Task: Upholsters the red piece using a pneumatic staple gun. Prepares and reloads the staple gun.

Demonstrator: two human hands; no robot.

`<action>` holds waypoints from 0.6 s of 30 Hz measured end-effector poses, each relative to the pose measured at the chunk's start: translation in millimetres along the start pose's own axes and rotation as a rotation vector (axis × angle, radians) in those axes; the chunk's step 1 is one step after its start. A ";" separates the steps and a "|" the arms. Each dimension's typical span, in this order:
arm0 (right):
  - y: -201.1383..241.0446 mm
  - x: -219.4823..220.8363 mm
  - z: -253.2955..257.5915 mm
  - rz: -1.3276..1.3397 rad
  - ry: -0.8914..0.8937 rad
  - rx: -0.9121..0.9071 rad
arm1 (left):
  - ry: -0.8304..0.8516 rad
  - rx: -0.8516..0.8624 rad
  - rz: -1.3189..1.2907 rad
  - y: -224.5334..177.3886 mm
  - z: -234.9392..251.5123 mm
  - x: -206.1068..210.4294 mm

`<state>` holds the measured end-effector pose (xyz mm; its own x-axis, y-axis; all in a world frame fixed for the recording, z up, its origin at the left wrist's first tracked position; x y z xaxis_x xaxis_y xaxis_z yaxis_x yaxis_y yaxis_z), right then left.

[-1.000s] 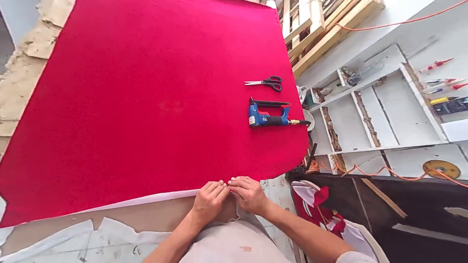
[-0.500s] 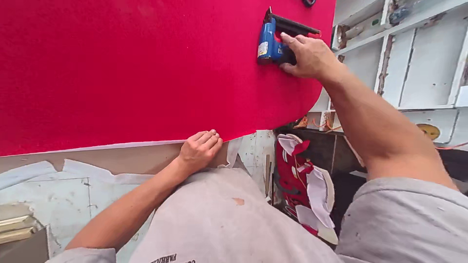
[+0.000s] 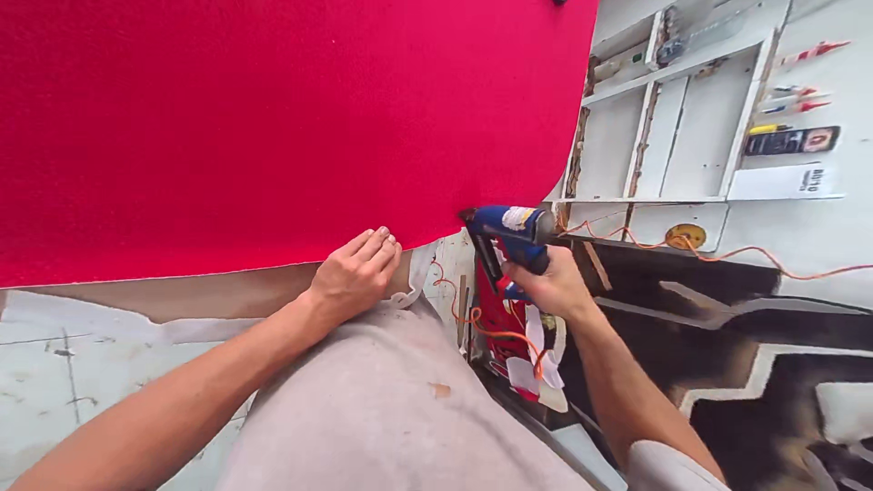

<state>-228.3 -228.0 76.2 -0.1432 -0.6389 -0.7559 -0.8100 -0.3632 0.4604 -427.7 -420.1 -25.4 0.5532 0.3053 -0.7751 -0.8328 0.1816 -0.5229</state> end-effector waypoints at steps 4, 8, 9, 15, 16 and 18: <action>10.0 22.4 3.8 -0.052 0.035 -0.037 | 0.009 -0.002 -0.005 -0.2 -1.8 0.9; 14.6 46.2 -9.6 -0.094 0.062 -0.008 | 0.026 -0.009 -0.007 -0.7 -4.4 2.4; 18.4 51.7 -15.7 -0.093 0.065 -0.011 | 0.025 -0.011 -0.015 -0.7 -5.8 3.2; 51.4 87.6 -42.0 -0.137 0.076 0.011 | 0.026 -0.002 -0.045 -2.7 -22.8 1.3; 53.6 89.5 -48.9 -0.141 0.059 0.032 | 0.021 0.002 -0.054 -2.8 -27.0 -2.0; 51.9 86.9 -63.9 -0.096 0.002 0.093 | 0.006 0.006 -0.068 -1.0 -33.8 -9.1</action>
<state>-246.4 -345.7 64.1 -0.0614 -0.6054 -0.7936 -0.8691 -0.3585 0.3407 -431.2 -454.7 -29.7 0.6084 0.2864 -0.7402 -0.7936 0.2074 -0.5720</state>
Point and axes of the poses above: each hand's wrist, its own z-axis towards the middle knuckle, its own x-axis out of the palm, y = z × x, the point moved 6 cm from there along z, towards the middle knuckle, and after that the axes turned 8 degrees about -z, right-handed, at the moved point
